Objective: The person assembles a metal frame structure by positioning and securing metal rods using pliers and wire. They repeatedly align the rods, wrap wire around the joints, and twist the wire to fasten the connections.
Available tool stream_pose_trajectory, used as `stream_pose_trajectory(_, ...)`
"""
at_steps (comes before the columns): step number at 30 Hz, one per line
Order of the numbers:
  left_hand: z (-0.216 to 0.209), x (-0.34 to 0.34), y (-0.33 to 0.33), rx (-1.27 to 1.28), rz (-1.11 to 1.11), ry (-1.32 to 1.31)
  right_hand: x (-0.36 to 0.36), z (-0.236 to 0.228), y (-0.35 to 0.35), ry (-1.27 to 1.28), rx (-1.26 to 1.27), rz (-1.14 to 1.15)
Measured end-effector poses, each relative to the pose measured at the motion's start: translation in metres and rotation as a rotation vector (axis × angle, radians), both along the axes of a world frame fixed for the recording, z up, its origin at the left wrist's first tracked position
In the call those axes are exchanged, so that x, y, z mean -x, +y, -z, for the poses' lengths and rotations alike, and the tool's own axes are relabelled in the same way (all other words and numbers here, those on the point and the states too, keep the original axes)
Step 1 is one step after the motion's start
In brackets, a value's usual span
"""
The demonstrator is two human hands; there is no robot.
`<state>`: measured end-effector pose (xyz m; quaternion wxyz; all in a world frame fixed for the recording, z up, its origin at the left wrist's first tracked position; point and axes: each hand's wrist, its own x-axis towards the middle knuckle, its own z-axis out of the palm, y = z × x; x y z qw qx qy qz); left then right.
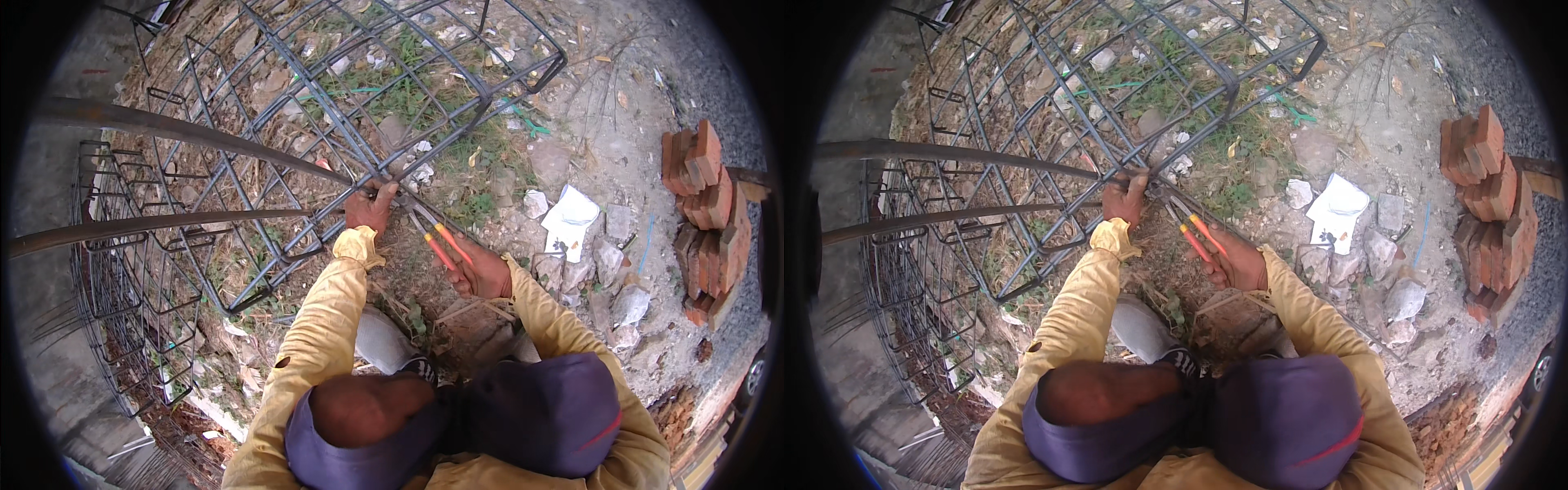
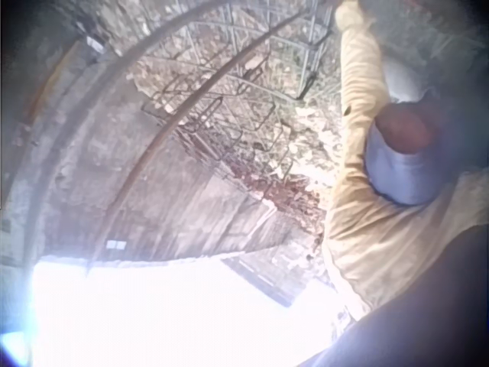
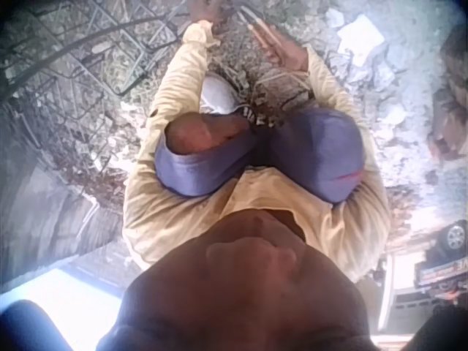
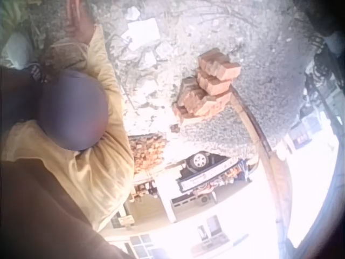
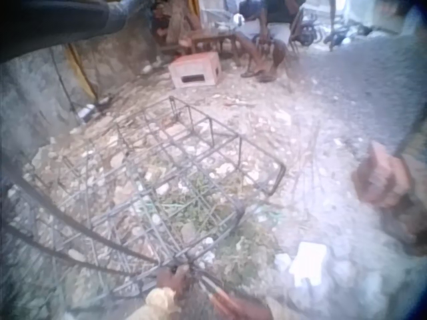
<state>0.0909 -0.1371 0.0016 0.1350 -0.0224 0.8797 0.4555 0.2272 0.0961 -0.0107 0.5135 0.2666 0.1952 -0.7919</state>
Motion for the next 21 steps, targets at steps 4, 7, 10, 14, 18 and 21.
stream_pose_trajectory(4,0.005,-0.001,-0.002,-0.112,-0.019,0.05,0.017,-0.005,-0.003,0.44,-0.613,-0.204)
stream_pose_trajectory(7,0.004,0.002,-0.003,-0.025,0.014,0.049,0.02,-0.025,-0.017,0.667,-0.906,-0.347)
stream_pose_trajectory(10,0.001,0.002,-0.003,-0.014,0.038,0.075,0.018,-0.025,-0.019,0.63,-0.847,-0.42)
stream_pose_trajectory(14,0.005,0.0,-0.007,-0.078,0.016,0.081,0.022,-0.019,-0.012,0.279,-0.343,-0.323)
stream_pose_trajectory(18,0.006,0.001,-0.001,-0.106,-0.002,0.061,0.005,0.015,-0.006,0.231,-0.267,-0.149)
stream_pose_trajectory(21,0.003,0.001,-0.007,-0.086,0.069,0.053,-0.012,0.003,-0.021,0.695,-0.98,-0.235)
